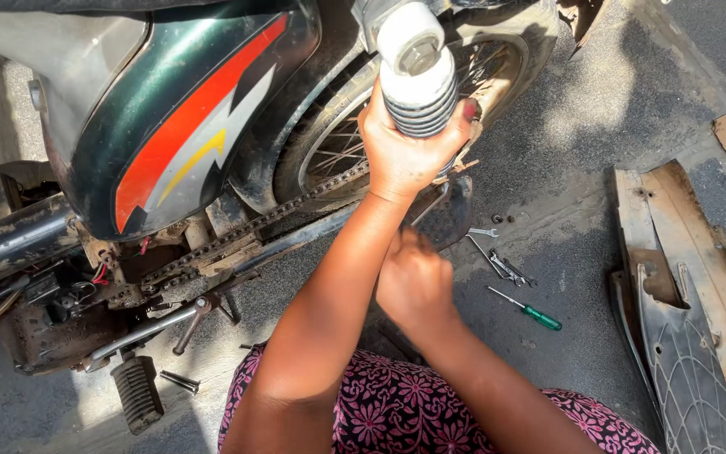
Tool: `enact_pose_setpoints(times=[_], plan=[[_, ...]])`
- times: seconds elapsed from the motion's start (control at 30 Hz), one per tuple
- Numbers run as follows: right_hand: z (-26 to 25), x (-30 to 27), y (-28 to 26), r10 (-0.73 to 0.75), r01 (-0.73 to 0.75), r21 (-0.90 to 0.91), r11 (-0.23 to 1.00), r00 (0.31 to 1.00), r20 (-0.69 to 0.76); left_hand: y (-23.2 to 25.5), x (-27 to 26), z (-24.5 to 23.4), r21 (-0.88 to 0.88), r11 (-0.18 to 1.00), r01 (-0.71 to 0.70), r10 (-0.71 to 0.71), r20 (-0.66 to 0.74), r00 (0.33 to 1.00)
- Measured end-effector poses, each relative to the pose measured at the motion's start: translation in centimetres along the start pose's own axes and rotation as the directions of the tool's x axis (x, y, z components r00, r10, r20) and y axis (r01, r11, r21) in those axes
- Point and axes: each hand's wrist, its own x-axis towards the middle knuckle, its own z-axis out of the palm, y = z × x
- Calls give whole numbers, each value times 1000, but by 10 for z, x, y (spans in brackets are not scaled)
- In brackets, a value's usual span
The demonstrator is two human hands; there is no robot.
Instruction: The person uses a screwdriver to work on the motorcycle's engine area, then moves to the rear wheel to adjust the chain tension using a wrench. The person also handles a metal footrest plate and various tools on the ground.
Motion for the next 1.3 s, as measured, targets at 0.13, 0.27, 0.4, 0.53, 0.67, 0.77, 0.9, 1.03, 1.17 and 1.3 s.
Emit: enact_pose_setpoints(times=[0.13,0.27,0.4,0.53,0.67,0.77,0.9,1.03,1.17,1.3], plan=[[57,-36,-2,-58,43,82,996,978,198,-2,-1,0,-10,1000,-13,13,19,1000],[97,-55,1,-139,189,-118,975,930,341,-1,-2,0,-23,1000,13,-13,23,1000],[100,-55,2,-112,180,-96,979,869,482,0,0,0,-17,1000,11,-11,21,1000],[87,-61,-4,95,-204,93,975,752,652,-1,-1,1,-20,1000,12,-12,14,1000],[120,-88,-8,510,-679,726,111,666,544,-2,-1,1,15,1000,8,-8,5,1000],[112,-80,-17,502,-669,667,-328,475,723,-1,-1,1,1,1000,11,-11,4,1000],[111,-68,-22,524,-664,621,-417,383,761,-3,0,1,17,1000,-12,12,0,1000],[86,-57,-27,482,-666,588,-459,369,795,-4,0,1,10,1000,7,-8,9,1000],[68,-58,-27,312,-692,486,-534,372,874,-4,0,1,33,999,32,-32,6,999],[67,-58,-25,289,-706,467,-533,367,884,-5,-1,2,2,999,45,-45,-8,999]])
